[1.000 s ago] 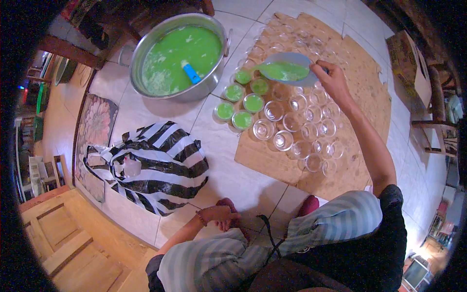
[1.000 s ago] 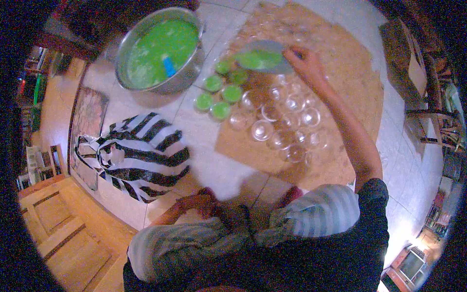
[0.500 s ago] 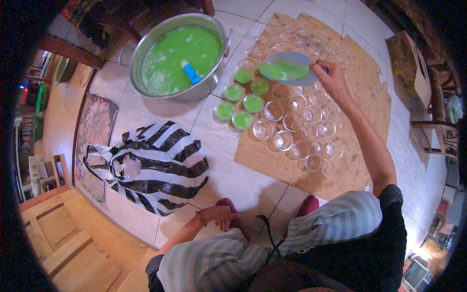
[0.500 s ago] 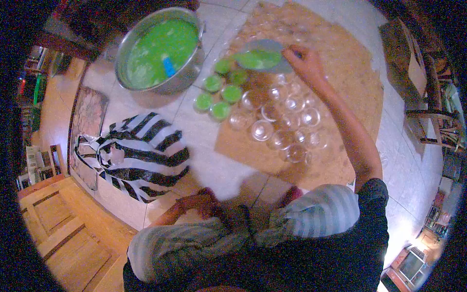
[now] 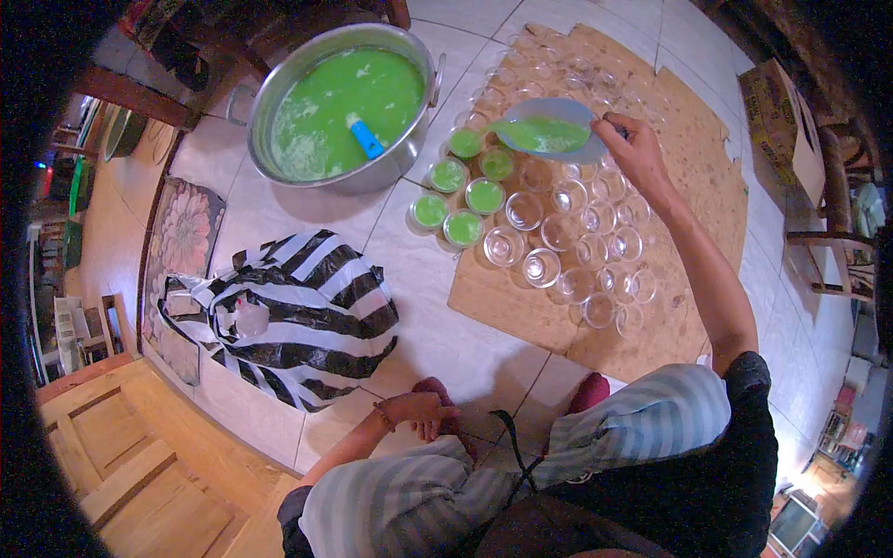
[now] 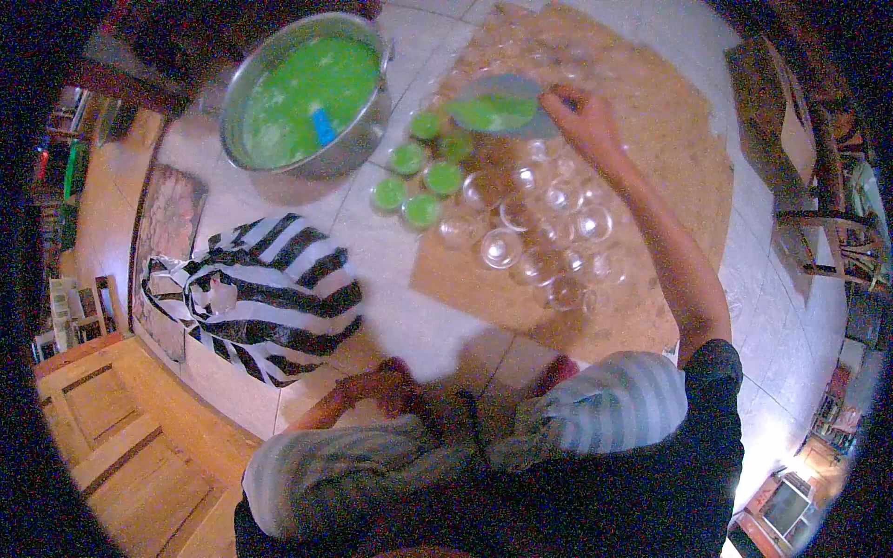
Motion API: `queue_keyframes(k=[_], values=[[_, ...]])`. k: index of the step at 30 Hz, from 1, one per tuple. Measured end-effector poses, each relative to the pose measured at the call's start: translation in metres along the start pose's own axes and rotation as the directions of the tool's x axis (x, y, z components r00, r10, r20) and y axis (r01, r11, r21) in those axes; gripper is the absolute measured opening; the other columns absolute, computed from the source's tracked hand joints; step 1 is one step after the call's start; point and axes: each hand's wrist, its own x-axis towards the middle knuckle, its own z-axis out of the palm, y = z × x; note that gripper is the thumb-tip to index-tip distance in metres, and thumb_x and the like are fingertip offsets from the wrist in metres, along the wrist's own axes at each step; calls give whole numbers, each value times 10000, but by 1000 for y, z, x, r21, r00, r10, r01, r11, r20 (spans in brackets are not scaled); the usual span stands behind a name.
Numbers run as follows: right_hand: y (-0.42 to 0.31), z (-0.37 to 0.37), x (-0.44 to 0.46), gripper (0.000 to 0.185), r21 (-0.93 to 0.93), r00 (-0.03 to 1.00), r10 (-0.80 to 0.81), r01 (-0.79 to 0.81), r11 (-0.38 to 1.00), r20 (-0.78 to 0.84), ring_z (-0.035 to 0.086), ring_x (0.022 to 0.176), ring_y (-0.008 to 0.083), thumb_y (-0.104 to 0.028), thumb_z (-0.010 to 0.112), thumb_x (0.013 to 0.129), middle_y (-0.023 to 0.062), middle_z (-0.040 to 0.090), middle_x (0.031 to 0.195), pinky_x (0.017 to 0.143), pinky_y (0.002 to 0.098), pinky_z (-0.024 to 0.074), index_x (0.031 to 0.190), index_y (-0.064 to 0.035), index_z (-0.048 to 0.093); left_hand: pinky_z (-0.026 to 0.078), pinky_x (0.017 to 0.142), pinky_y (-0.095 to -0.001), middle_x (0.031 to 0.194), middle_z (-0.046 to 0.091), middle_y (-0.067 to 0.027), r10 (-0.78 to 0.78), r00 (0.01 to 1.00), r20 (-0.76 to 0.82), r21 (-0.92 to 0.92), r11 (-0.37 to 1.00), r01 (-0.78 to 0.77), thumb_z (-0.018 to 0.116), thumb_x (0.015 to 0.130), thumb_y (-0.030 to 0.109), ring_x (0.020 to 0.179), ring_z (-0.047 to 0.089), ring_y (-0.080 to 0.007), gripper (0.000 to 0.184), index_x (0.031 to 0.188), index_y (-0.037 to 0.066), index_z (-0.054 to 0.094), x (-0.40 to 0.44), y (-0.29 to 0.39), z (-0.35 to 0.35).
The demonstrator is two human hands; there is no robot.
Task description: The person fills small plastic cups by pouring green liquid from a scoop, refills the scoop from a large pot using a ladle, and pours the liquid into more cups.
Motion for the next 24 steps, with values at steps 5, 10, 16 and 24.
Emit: queue_keyframes(k=[5, 10, 16, 24], values=[[-1, 1, 1, 368, 8, 1000, 7, -7, 1000, 2, 359, 539, 77, -339, 538, 840, -2, 401, 546, 491, 278, 287, 720, 6, 577, 536, 606, -297, 794, 689, -71, -5, 999, -32, 16, 1000, 5, 229, 891, 622, 684, 666, -186, 753, 796, 50, 710, -16, 11, 1], [0, 2, 0, 371, 16, 1000, 6, -6, 1000, -1, 358, 532, 75, -338, 538, 840, -6, 393, 537, 484, 277, 286, 704, 5, 572, 537, 615, -295, 787, 689, -68, -9, 998, -65, 32, 999, 11, 226, 889, 625, 684, 666, -185, 760, 785, 47, 710, -17, 11, 1], [14, 5, 4, 321, 261, 991, 126, -134, 956, 46, 387, 515, 85, -320, 539, 844, -13, 414, 561, 477, 264, 327, 695, -36, 564, 543, 610, -325, 791, 685, -96, 4, 999, 41, -57, 998, -2, 233, 890, 623, 665, 661, -206, 766, 791, 28, 704, 11, -10, -1], [34, 1, 19, 284, 451, 978, 180, -210, 868, 109, 388, 525, 89, -304, 532, 851, -17, 414, 593, 487, 256, 343, 685, -74, 524, 543, 581, -329, 793, 684, -104, -65, 995, 80, -81, 994, 72, 248, 893, 615, 651, 659, -213, 751, 788, 27, 702, 16, -4, -5]])
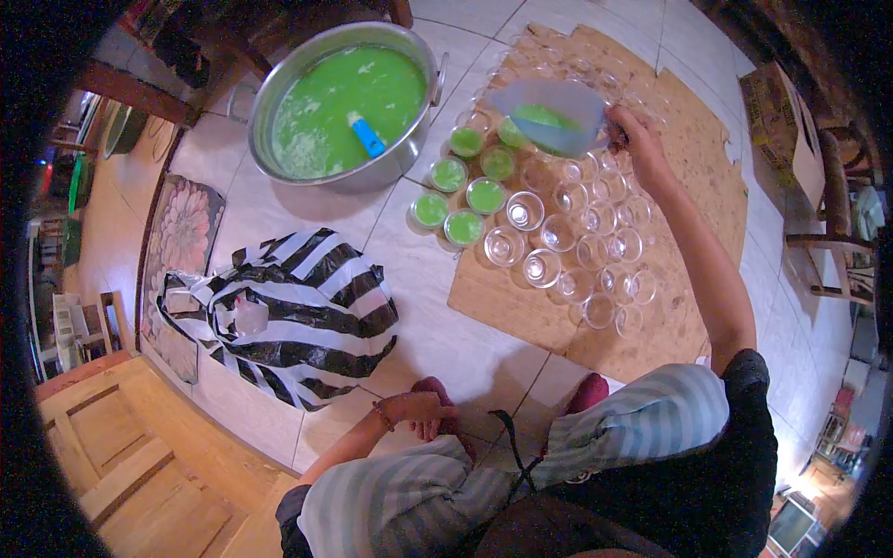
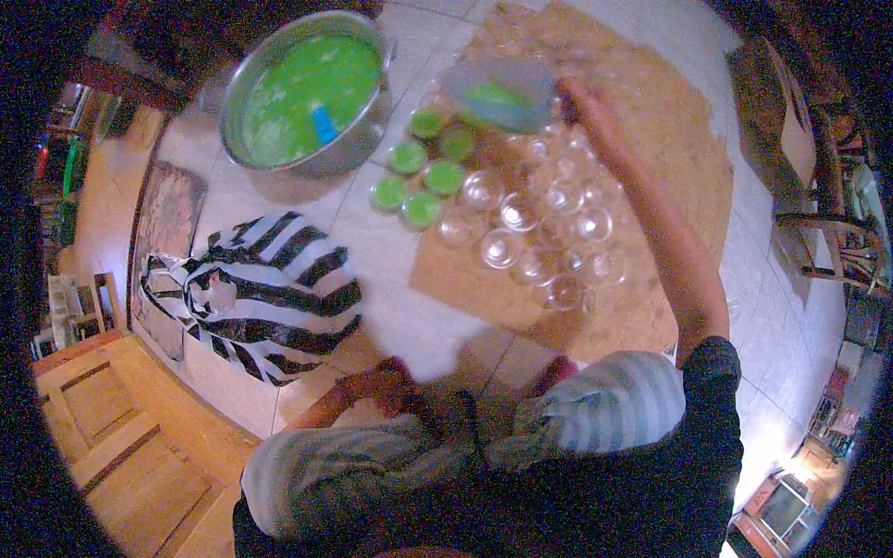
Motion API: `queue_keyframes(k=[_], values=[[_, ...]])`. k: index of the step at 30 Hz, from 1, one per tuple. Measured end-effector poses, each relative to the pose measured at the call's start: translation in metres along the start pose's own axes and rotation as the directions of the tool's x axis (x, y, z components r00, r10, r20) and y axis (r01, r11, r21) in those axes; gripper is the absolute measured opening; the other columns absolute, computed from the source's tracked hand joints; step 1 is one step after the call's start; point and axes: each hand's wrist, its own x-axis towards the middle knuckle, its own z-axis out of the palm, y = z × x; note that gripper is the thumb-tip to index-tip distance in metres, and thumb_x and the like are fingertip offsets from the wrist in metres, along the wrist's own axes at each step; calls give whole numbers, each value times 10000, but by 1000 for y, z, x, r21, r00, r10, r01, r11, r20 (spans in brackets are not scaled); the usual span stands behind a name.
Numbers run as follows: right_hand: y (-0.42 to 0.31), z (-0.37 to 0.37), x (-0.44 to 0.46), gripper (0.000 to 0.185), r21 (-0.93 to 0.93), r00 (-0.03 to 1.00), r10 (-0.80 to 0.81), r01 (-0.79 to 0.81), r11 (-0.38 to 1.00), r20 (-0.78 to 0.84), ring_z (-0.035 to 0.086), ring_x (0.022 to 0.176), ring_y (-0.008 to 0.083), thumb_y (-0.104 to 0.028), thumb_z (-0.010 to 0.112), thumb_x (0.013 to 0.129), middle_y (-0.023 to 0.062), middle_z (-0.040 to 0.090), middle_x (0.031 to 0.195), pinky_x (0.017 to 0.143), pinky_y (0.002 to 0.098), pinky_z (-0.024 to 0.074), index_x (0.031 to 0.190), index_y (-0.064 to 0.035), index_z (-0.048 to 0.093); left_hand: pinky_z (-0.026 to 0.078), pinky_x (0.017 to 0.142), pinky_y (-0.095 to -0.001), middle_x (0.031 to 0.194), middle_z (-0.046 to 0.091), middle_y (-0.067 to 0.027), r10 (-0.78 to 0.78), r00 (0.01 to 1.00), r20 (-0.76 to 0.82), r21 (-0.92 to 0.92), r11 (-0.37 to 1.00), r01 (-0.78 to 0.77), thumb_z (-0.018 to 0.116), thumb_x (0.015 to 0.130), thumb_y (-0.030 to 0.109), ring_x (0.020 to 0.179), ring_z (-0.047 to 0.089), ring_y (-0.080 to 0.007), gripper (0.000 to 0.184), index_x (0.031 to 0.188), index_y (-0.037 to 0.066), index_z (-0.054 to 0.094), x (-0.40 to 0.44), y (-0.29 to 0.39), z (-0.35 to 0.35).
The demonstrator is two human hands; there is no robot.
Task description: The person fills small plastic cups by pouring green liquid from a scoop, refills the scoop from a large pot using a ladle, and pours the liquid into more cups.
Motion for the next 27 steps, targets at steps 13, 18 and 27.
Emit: queue_keyframes(k=[13, 18, 27], values=[[5, 3, 30, 324, -241, 983, -114, 77, 967, -142, 420, 544, 77, -359, 565, 828, -23, 461, 606, 490, 247, 344, 783, -42, 618, 537, 571, -322, 793, 686, -91, 101, 991, -85, -7, 995, -102, 268, 894, 607, 652, 660, -204, 724, 811, 35, 704, -12, -1, 14], [3, 5, 33, 382, -323, 979, -150, 99, 941, -138, 433, 560, 74, -385, 576, 819, -16, 503, 634, 498, 239, 349, 912, -25, 660, 535, 568, -320, 794, 686, -87, 137, 984, -115, -8, 990, -138, 276, 894, 604, 653, 661, -201, 713, 820, 39, 705, -19, -2, 16], [-1, 6, 32, 457, -451, 965, -215, 127, 883, -149, 529, 637, 135, -405, 591, 786, 49, 602, 717, 604, 282, 429, 932, 23, 654, 531, 561, -315, 794, 687, -78, 201, 965, -170, -2, 979, -204, 289, 894, 598, 654, 661, -195, 695, 836, 45, 706, -27, 2, 21]])
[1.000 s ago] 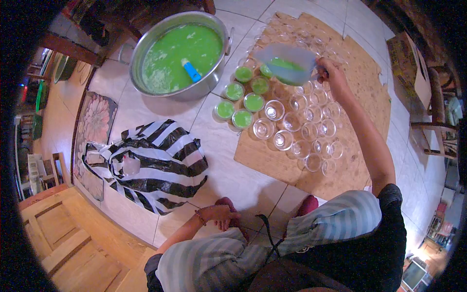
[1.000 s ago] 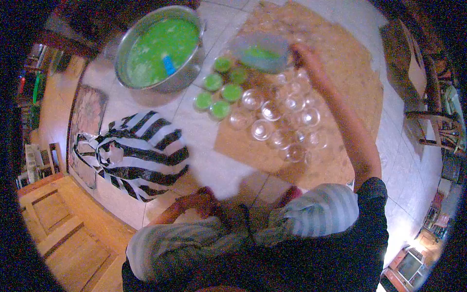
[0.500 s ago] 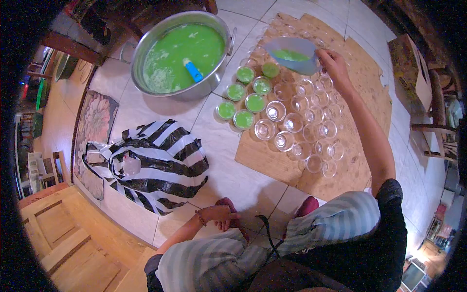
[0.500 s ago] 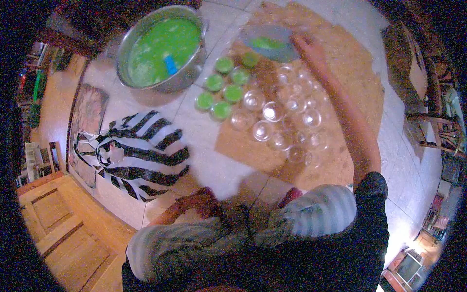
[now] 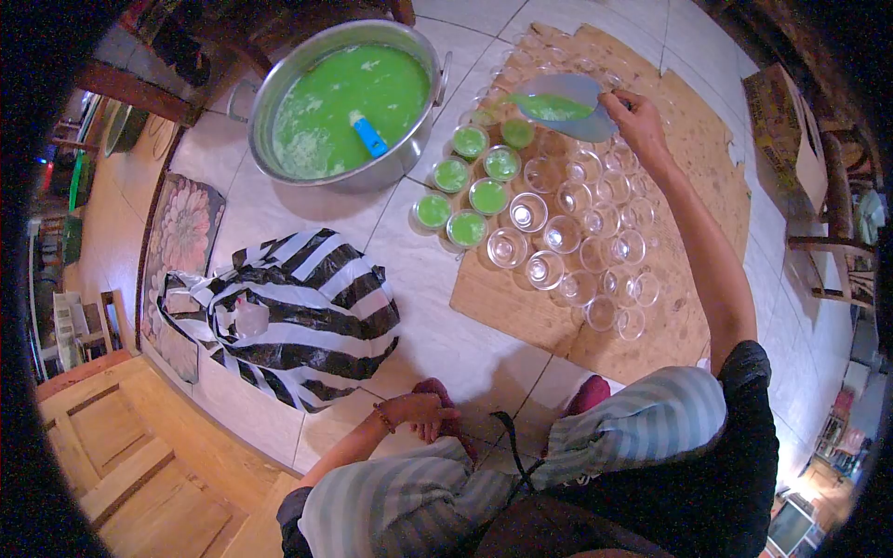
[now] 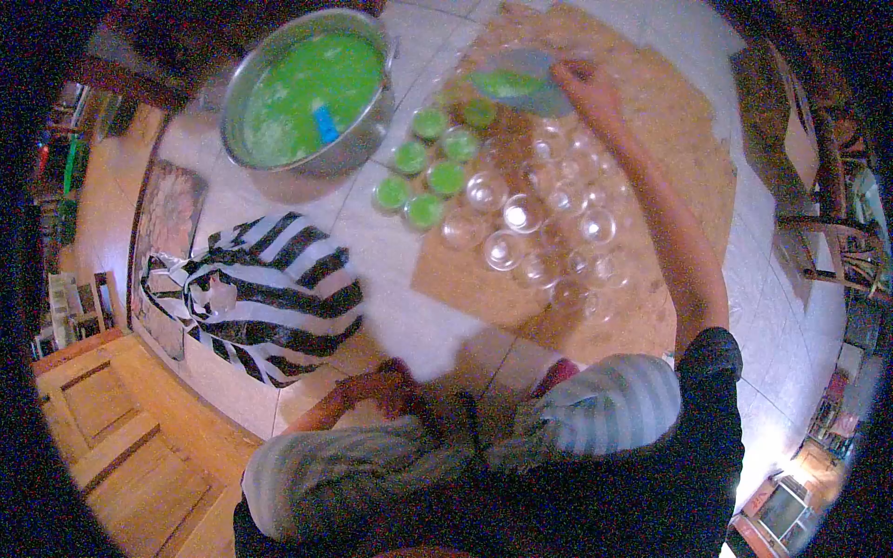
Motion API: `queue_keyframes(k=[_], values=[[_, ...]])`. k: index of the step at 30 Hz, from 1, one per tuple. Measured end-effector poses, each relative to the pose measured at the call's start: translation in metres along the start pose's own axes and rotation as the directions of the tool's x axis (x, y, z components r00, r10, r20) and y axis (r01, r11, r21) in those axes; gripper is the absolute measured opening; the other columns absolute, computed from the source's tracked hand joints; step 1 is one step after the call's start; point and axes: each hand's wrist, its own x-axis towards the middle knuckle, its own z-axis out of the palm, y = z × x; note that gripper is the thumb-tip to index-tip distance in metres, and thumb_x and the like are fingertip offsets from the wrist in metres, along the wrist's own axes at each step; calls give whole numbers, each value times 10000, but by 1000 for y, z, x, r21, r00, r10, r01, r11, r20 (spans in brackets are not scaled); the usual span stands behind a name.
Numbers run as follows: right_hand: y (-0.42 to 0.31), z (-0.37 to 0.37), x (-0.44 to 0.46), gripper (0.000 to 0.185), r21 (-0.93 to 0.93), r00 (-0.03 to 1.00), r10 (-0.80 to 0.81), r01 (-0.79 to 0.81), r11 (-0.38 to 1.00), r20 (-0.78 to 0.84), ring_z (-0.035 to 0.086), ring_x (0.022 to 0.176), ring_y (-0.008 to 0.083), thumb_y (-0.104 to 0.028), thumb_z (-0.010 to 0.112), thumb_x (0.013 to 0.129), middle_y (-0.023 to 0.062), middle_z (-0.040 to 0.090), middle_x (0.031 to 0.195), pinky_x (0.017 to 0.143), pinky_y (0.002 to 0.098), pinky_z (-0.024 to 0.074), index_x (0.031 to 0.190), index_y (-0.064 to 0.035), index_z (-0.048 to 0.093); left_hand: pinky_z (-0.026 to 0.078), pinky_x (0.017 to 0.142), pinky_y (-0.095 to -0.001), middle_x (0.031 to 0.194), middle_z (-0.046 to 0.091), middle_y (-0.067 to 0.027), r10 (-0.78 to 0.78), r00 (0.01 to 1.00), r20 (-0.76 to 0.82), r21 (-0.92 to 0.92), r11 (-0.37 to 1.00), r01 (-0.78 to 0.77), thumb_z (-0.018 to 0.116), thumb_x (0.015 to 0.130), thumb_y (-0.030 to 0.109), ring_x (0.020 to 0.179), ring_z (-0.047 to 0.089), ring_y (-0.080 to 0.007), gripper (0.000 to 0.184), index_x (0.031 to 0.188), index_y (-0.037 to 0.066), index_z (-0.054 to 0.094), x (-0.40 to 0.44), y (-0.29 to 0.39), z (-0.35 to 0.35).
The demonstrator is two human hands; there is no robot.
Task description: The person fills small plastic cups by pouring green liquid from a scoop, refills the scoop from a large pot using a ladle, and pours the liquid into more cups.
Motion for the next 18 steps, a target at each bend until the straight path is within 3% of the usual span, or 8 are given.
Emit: queue_keyframes(k=[9, 12, 18], values=[[-18, -10, -5, 437, -73, 999, -31, 33, 997, 35, 562, 662, 145, -410, 576, 783, 82, 623, 710, 639, 291, 449, 929, -8, 664, 527, 554, -311, 794, 689, -70, 65, 996, -58, 18, 998, -64, 303, 895, 593, 655, 662, -190, 677, 852, 51, 707, -13, 4, 0], [-7, -4, -1, 420, -99, 997, -57, 53, 994, -42, 553, 635, 143, -413, 571, 784, 79, 612, 677, 618, 298, 444, 901, -21, 666, 526, 553, -310, 794, 689, -68, 78, 994, -73, 30, 997, -76, 306, 895, 591, 655, 662, -188, 673, 855, 52, 708, -2, 2, -8], [-16, -11, -1, 416, -185, 999, -42, 46, 982, 26, 535, 594, 145, -402, 562, 790, 84, 594, 639, 579, 309, 428, 891, -11, 661, 533, 583, -304, 777, 687, -81, -69, 987, 148, 23, 998, 66, 308, 911, 548, 663, 667, -193, 651, 818, 47, 713, 30, -11, -19]])
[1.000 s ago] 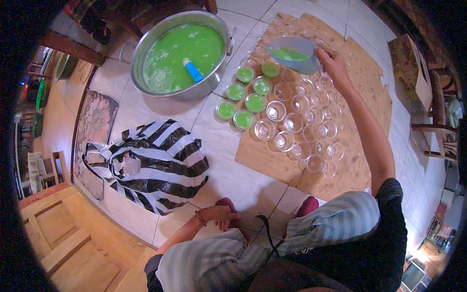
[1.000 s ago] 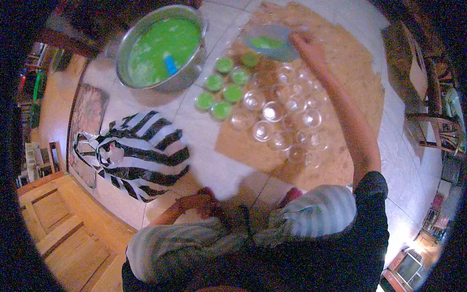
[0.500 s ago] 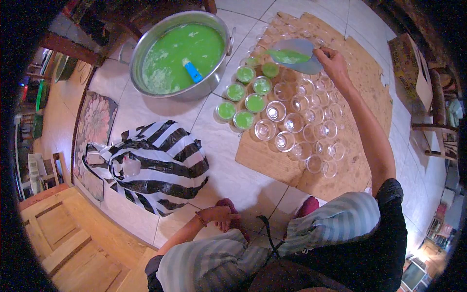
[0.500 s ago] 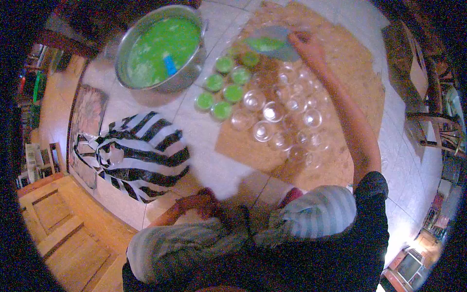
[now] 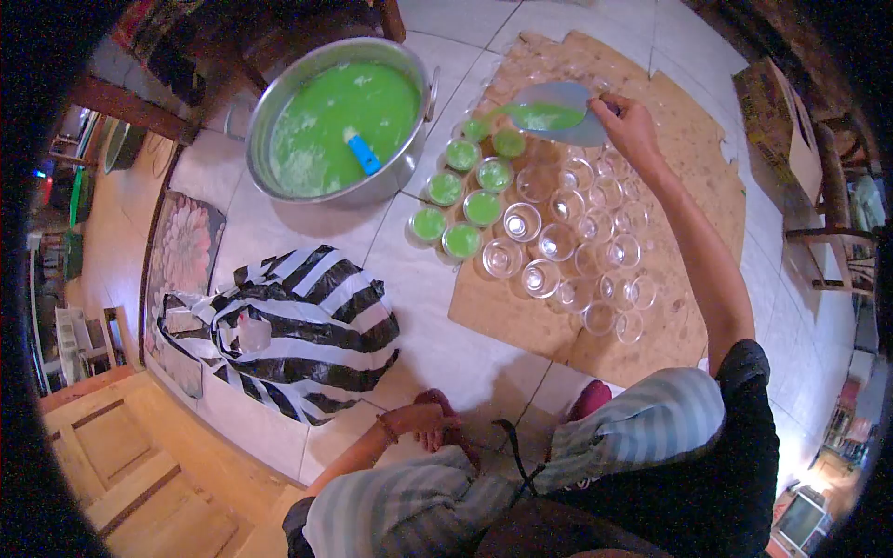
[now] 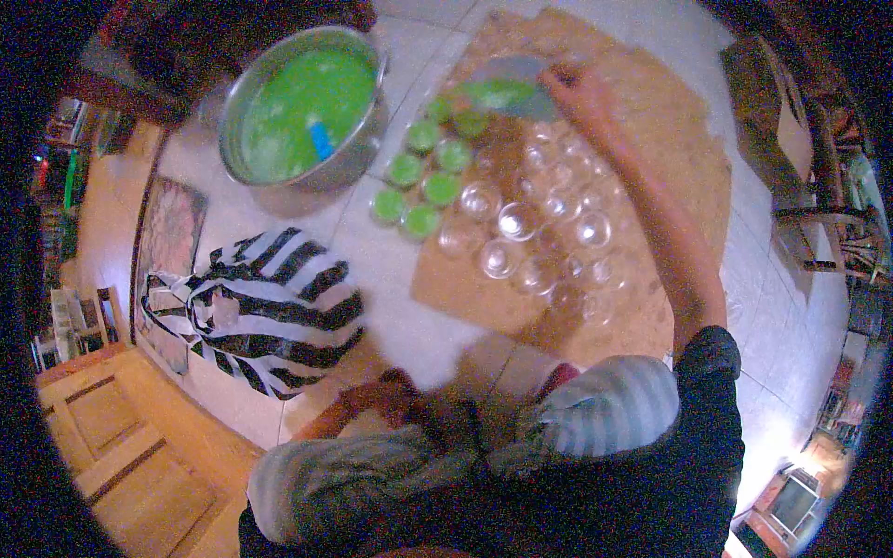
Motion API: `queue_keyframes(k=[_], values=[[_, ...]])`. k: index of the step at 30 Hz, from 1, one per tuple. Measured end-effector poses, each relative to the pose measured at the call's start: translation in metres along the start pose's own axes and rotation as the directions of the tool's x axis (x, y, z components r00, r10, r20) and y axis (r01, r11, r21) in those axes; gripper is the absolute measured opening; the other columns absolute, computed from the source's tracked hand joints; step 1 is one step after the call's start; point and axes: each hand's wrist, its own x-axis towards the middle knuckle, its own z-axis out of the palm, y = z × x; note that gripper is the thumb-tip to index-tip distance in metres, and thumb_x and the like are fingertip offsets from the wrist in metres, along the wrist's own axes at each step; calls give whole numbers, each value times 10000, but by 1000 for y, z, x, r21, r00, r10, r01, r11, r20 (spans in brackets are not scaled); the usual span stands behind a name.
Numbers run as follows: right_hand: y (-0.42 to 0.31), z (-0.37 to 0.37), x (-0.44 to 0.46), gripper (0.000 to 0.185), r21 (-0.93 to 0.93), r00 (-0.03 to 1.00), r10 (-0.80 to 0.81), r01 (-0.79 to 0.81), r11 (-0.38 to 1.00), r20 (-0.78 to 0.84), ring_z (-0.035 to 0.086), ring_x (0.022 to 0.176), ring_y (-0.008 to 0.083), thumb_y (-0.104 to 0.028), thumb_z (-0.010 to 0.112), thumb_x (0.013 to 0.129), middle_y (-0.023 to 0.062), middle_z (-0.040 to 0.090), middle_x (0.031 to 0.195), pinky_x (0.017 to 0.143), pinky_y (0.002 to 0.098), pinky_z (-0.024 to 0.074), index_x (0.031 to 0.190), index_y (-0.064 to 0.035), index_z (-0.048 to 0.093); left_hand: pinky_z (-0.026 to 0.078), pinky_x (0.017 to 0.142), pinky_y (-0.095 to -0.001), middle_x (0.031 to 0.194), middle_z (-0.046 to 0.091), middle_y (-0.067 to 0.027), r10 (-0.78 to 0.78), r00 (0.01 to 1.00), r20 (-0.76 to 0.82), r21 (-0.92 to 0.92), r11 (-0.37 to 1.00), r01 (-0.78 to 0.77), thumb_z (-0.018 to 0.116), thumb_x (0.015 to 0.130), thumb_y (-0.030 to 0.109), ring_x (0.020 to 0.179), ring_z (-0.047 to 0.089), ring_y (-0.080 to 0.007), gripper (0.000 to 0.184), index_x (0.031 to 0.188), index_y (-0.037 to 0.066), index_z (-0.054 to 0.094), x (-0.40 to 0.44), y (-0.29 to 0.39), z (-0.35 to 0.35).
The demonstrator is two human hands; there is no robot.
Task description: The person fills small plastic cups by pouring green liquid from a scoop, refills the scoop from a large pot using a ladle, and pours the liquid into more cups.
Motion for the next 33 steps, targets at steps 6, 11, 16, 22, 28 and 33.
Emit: queue_keyframes(k=[6, 11, 16, 22, 28, 33], values=[[-5, -2, -3, 414, 43, 1000, -24, 24, 999, -8, 532, 586, 152, -400, 555, 789, 93, 592, 637, 572, 312, 423, 885, -12, 664, 538, 574, -300, 770, 686, -88, -20, 999, -48, 41, 999, 22, 309, 918, 528, 642, 667, -192, 637, 805, 49, 713, -21, 5, 7], [-9, -4, -5, 420, 54, 999, -25, 26, 998, -22, 550, 601, 158, -397, 561, 786, 102, 610, 656, 583, 311, 433, 884, -3, 665, 534, 540, -292, 765, 684, -100, 85, 992, -93, 4, 996, -85, 305, 917, 532, 618, 663, -189, 650, 790, 41, 710, -8, -15, 9], [-9, -6, -5, 421, 86, 1000, -11, 11, 996, 3, 556, 610, 158, -397, 572, 782, 98, 613, 661, 587, 309, 438, 898, -3, 669, 520, 481, -273, 747, 679, -123, 128, 976, -176, -37, 990, -136, 305, 919, 524, 583, 657, -187, 655, 768, 26, 703, -37, 11, 20], [-12, -5, -6, 425, 75, 1000, 4, -3, 997, -21, 543, 595, 156, -397, 573, 780, 88, 600, 646, 583, 309, 436, 912, -5, 669, 512, 450, -252, 691, 669, -129, 192, 953, -235, 14, 981, -194, 326, 933, 474, 544, 651, -182, 639, 695, 1, 684, -75, 40, 28], [-13, -6, -5, 438, 48, 1000, 23, -23, 999, 9, 547, 598, 158, -407, 573, 776, 90, 603, 653, 586, 308, 436, 918, -3, 666, 511, 451, -251, 656, 664, -118, 310, 925, -221, 24, 949, -313, 340, 922, 501, 538, 651, -180, 670, 630, -2, 672, -69, 32, 26], [-15, -6, -6, 439, 36, 1000, 18, -19, 999, 23, 562, 615, 159, -408, 572, 778, 94, 613, 667, 597, 304, 443, 923, -4, 665, 512, 462, -250, 660, 667, -113, 184, 947, -264, 20, 982, -185, 345, 908, 534, 543, 653, -177, 684, 638, 2, 678, -79, 45, 30]])
